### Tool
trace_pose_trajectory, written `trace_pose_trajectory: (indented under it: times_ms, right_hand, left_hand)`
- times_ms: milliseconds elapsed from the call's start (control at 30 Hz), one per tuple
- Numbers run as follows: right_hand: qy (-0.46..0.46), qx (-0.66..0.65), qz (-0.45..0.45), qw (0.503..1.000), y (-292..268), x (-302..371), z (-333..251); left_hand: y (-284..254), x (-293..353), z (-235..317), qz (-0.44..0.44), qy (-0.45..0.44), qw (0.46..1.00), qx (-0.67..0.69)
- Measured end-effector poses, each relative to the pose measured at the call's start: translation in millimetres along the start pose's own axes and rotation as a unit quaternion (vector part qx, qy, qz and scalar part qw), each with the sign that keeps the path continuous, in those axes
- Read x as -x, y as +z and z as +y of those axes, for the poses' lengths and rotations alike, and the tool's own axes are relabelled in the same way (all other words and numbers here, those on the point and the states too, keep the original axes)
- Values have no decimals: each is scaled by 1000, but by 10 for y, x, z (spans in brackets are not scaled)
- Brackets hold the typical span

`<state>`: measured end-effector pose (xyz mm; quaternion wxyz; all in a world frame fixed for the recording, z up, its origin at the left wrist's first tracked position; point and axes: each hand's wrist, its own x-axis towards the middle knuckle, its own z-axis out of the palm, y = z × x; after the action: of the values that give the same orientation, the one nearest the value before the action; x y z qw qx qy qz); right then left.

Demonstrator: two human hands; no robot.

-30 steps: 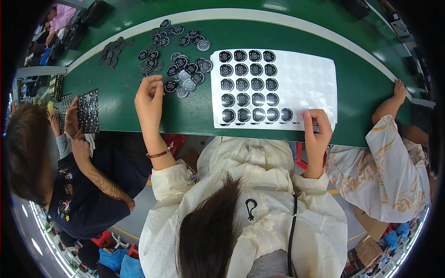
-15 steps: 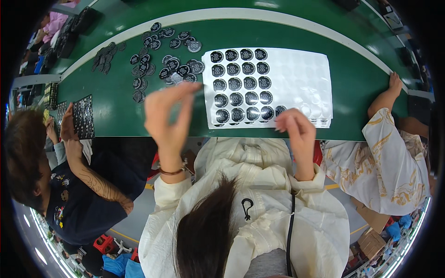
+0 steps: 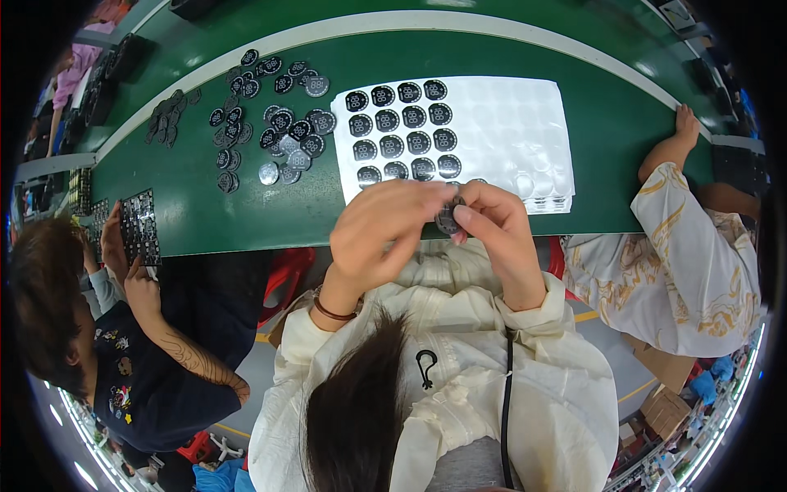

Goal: The person places small plastic caps or components onto a printed circuit board by hand, taking them from a component tray at a manual assembly station.

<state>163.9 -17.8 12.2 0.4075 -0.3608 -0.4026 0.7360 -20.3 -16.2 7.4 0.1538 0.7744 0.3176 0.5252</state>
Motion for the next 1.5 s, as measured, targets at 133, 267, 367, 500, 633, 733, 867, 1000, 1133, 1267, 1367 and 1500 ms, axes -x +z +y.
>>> trace_pose_trajectory:
  times_ms: [133, 267, 367, 500, 633, 733, 867, 1000, 1133, 1267, 1367, 1500]
  right_hand:
    - [19, -16, -81, 996, -100, -25, -52]
    - [23, -4, -134, 991, -146, -44, -81]
    - [36, -6, -140, 989, -195, -53, -61]
    - [70, -19, -119, 990, -236, -36, 11]
    - [-16, 163, 14, 986, -233, -72, 81]
    - [-205, 482, 176, 834, -237, -117, 137]
    - [-217, 468, 153, 843, -277, 7, 217]
    - [-209, 508, 157, 821, -334, 105, 275]
    - [-199, 543, 169, 798, -400, 137, 283]
    - [-198, 514, 166, 818, -474, 128, 324]
    - [-221, 533, 152, 802, -555, 131, 383]
    - [-237, 517, 159, 807, -555, 125, 394]
  left_hand:
    - [-102, -127, 29, -45, -197, 965, 165]
    - [-129, -72, -56, -159, -160, 940, 255]
    - [-113, -38, -71, -175, -157, 935, 266]
    - [-96, 20, -1, -156, -203, 936, 242]
    - [-13, 102, -77, -93, -215, 966, 110]
    - [53, 261, -213, -58, -228, 970, 58]
    - [66, 310, -178, -42, -250, 967, 36]
    - [74, 336, -166, -43, -264, 963, 38]
    - [71, 361, -180, -53, -261, 963, 28]
    - [74, 366, -174, -62, -253, 965, 22]
    - [88, 378, -172, -62, -251, 966, 18]
    - [96, 391, -170, -62, -251, 966, 12]
